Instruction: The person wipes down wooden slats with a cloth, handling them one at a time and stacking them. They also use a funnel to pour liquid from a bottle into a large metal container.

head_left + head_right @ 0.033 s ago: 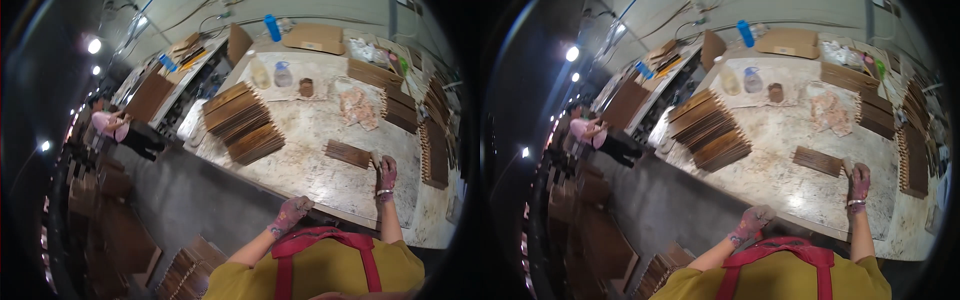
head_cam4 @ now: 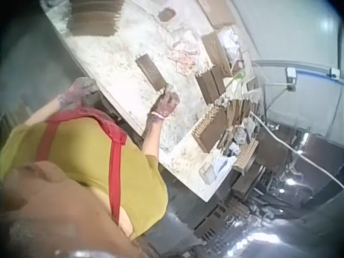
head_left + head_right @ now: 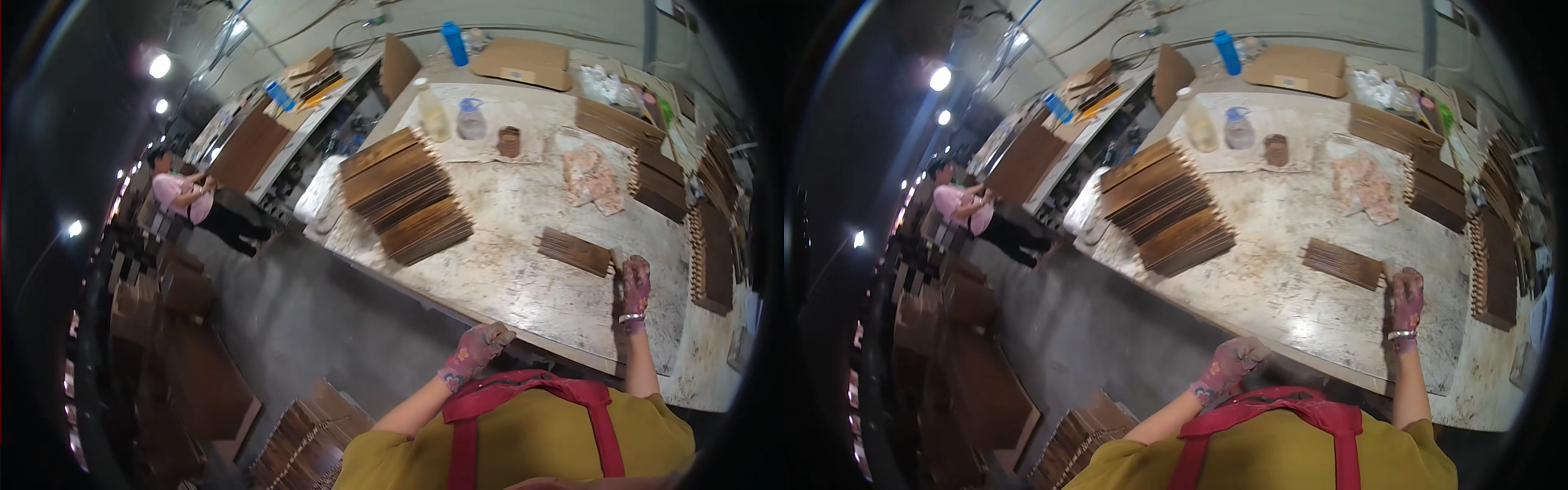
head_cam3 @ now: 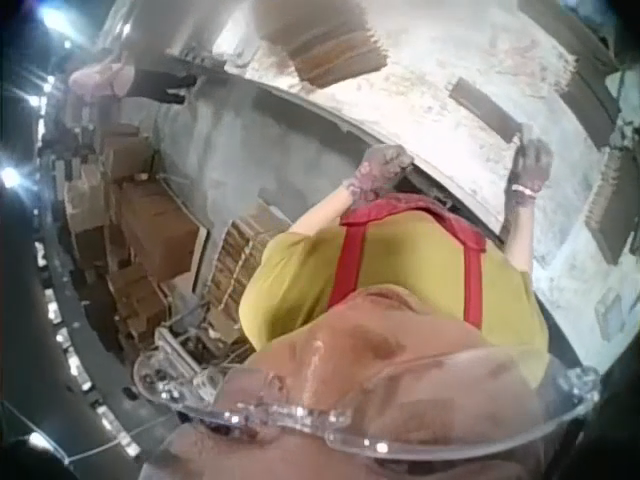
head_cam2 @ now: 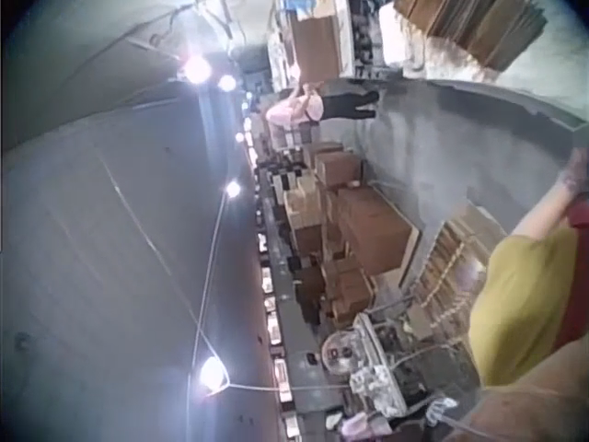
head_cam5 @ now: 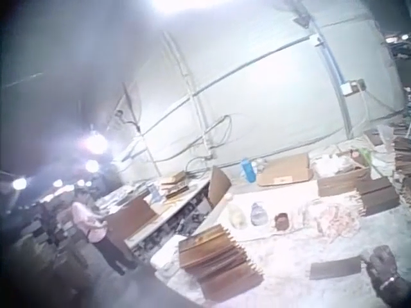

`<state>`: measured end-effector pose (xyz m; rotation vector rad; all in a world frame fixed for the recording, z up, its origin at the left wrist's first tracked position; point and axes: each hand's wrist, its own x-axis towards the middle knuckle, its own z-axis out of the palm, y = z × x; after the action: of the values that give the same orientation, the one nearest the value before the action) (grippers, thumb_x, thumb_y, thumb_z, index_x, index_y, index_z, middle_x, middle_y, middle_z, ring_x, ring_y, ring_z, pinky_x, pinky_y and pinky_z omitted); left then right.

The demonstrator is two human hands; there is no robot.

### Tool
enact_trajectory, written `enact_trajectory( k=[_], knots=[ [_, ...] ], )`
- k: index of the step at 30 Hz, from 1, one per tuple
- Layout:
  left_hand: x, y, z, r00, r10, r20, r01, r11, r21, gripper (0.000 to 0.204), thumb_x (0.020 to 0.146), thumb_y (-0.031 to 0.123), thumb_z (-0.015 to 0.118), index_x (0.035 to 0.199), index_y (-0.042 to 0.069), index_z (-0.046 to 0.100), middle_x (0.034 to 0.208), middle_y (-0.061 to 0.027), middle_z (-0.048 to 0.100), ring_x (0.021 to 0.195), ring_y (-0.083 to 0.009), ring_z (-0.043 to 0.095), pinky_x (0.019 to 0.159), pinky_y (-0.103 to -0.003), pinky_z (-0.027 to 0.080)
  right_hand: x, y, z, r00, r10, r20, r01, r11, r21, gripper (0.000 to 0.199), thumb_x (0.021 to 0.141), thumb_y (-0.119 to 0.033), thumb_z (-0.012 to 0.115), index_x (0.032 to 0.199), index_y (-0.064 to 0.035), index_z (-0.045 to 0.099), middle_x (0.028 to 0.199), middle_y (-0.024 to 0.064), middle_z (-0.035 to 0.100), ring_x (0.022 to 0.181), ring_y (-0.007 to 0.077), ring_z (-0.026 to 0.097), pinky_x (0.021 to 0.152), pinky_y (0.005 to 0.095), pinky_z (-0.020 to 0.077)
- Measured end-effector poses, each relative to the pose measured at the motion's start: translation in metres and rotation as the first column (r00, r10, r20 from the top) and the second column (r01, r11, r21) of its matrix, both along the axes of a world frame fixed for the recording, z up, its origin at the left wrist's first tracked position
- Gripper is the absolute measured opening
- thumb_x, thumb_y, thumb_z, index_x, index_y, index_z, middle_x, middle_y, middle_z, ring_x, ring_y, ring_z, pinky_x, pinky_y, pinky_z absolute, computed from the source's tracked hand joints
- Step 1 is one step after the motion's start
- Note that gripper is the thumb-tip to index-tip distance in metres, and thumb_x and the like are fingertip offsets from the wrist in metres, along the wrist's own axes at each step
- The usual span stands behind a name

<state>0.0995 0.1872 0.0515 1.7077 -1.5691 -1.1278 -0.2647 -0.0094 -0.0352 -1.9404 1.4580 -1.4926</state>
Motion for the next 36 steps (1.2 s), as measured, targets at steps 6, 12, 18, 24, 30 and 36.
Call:
enact_trajectory(
  k=[6,12,18,24,30,36],
  knots=[
    [0.068,0.076,-0.042,0.987,0.081,0.142,-0.016,0.913,-0.407,0.023,0.088,0.020,0.057,0.106,0.010,0.067,0.096,-0.0074,0.069,0.090,-0.0285,0.064,0.080,-0.037,0.051,0.183,0.084,0.106,0.761,0.519,-0.389,-0.535,0.841,0.075,0.012,0.075,-0.010,0.066,0.086,-0.0073,0.065,0.103,0.0154,0.060,0.102,0.0338,0.054,0.088,0.0444,0.0424],
    [0.200,0.150,-0.020,0.888,0.228,0.399,-0.037,0.900,-0.433,0.034,0.087,0.012,0.050,0.119,0.009,0.060,0.102,-0.0123,0.065,0.090,-0.0317,0.062,0.080,-0.041,0.050,0.381,0.153,0.079,0.346,0.892,-0.291,-0.895,0.407,0.184,0.014,0.075,-0.018,0.059,0.085,-0.0091,0.062,0.105,0.0144,0.060,0.103,0.0355,0.056,0.087,0.0464,0.0431],
    [0.339,0.275,-0.144,0.883,0.330,0.334,-0.331,0.942,-0.057,0.028,0.087,0.021,0.051,0.106,0.009,0.066,0.114,-0.0162,0.063,0.102,-0.0372,0.060,0.088,-0.045,0.048,0.501,0.188,0.077,0.044,0.948,-0.315,-0.867,0.193,0.459,0.032,0.079,-0.017,0.064,0.110,-0.0135,0.061,0.113,0.0101,0.060,0.109,0.0323,0.056,0.095,0.0452,0.0386],
    [0.403,0.392,-0.259,0.824,0.535,0.187,-0.530,0.609,0.590,0.039,0.086,0.039,0.057,0.112,0.010,0.065,0.111,-0.0214,0.065,0.106,-0.0356,0.061,0.089,-0.045,0.048,0.586,0.190,0.049,-0.161,0.941,-0.298,-0.740,0.084,0.667,0.044,0.085,-0.021,0.058,0.128,-0.0156,0.051,0.111,0.0136,0.063,0.104,0.0316,0.060,0.092,0.0484,0.0428],
    [0.435,0.489,-0.360,0.683,0.638,0.355,-0.672,0.359,0.647,0.045,0.084,0.039,0.067,0.112,0.004,0.066,0.106,-0.0153,0.070,0.097,-0.0259,0.067,0.082,-0.038,0.050,0.700,0.170,0.027,-0.203,0.908,-0.367,-0.830,0.039,0.556,0.033,0.085,-0.018,0.058,0.118,-0.0181,0.058,0.084,0.0073,0.068,0.081,0.0311,0.066,0.077,0.0463,0.0501],
    [0.548,0.414,-0.332,0.668,0.716,0.203,-0.665,0.451,0.596,0.035,0.086,0.033,0.066,0.108,0.006,0.068,0.100,-0.0144,0.071,0.091,-0.0234,0.068,0.080,-0.037,0.051,0.793,0.155,0.043,-0.230,0.948,-0.219,-0.797,-0.054,0.601,0.024,0.078,-0.018,0.063,0.102,-0.0157,0.062,0.080,0.0097,0.068,0.075,0.0326,0.066,0.065,0.0446,0.0507]
  ],
)
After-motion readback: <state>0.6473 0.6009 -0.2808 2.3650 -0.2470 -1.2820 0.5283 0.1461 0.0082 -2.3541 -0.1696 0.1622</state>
